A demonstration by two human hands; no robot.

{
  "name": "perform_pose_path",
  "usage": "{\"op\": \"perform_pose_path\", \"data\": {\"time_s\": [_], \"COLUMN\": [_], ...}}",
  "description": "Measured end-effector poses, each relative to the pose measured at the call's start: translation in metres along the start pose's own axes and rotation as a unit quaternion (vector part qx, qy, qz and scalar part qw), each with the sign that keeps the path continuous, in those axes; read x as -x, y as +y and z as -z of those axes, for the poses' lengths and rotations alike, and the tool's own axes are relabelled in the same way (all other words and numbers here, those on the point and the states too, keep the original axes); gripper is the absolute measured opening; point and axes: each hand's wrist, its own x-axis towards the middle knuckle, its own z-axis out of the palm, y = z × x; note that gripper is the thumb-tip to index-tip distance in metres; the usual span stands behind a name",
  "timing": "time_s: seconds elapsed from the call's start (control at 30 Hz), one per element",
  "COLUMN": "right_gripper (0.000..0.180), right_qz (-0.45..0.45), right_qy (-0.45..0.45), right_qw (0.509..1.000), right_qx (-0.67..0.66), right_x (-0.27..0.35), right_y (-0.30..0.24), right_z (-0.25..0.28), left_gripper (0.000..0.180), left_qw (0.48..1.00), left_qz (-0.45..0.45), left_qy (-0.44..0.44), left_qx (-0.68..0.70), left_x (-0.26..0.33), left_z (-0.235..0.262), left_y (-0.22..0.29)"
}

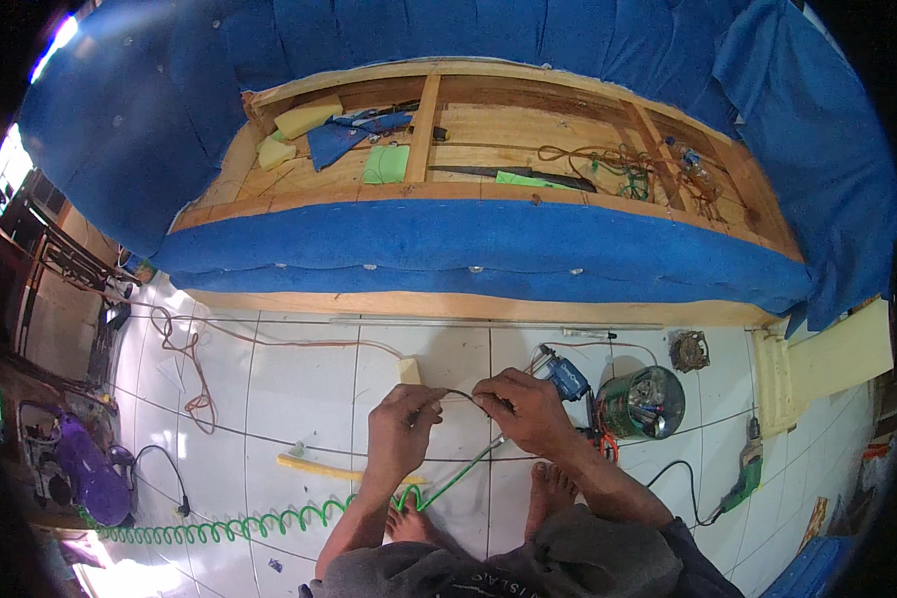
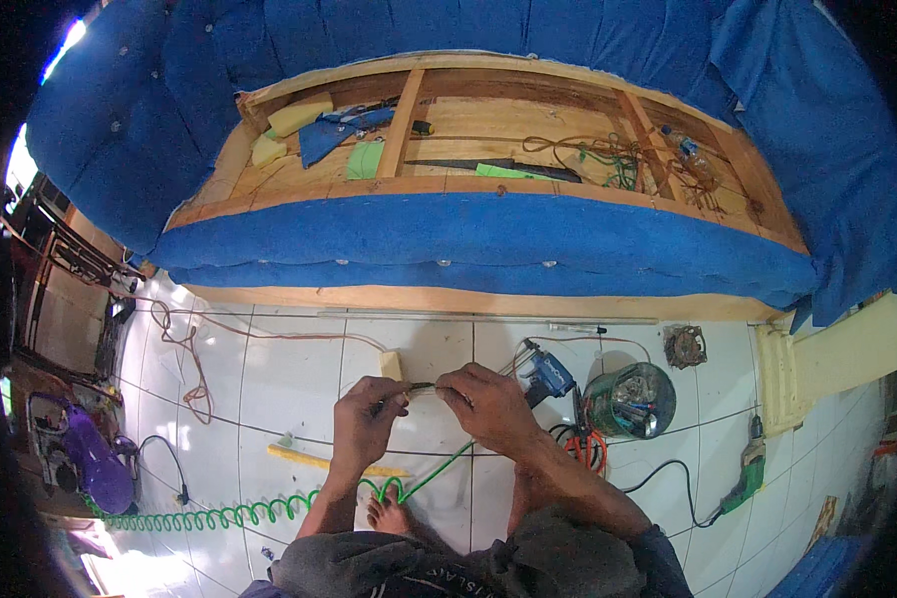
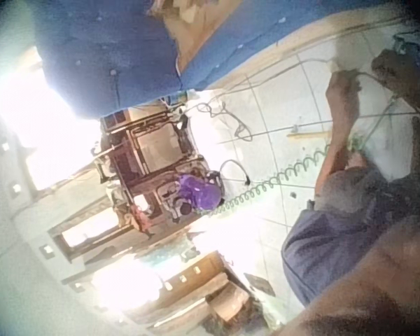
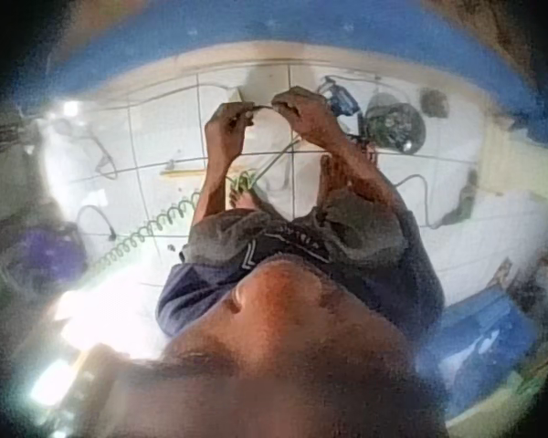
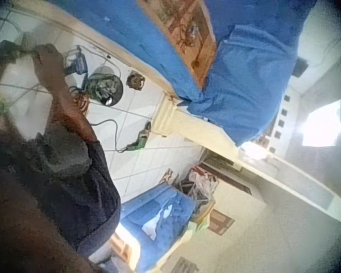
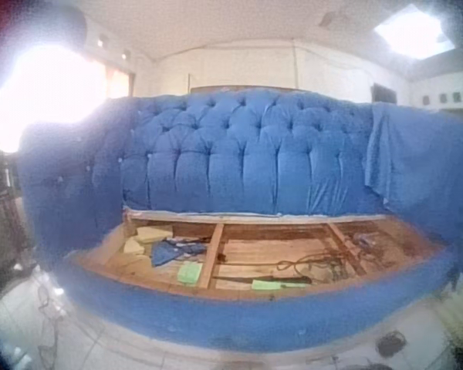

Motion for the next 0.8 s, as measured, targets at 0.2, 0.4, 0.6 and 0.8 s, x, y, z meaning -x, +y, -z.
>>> {"op": "perform_pose_path", "data": {"time_s": [0.2, 0.4, 0.6, 0.8], "right_gripper": [0.012, 0.012, 0.014, 0.014], "right_qz": [0.001, 0.068, 0.099, 0.146], "right_qy": [-0.033, -0.072, -0.042, -0.046], "right_qw": [0.999, 0.995, 0.994, 0.982], "right_qx": [-0.013, -0.007, 0.029, 0.113], "right_x": [0.001, 0.005, 0.006, 0.006], "right_y": [-0.002, 0.005, 0.008, -0.007], "right_z": [0.009, 0.010, 0.000, -0.013], "left_gripper": [0.015, 0.012, 0.017, 0.016], "left_qw": [0.978, 0.990, 0.915, 0.826], "left_qz": [-0.112, 0.038, 0.207, 0.232], "left_qy": [-0.065, -0.134, -0.143, -0.084], "left_qx": [-0.163, 0.002, 0.315, 0.506], "left_x": [0.001, 0.003, 0.008, 0.008], "left_z": [-0.001, 0.014, 0.022, 0.000], "left_y": [0.003, 0.000, -0.009, -0.009]}}
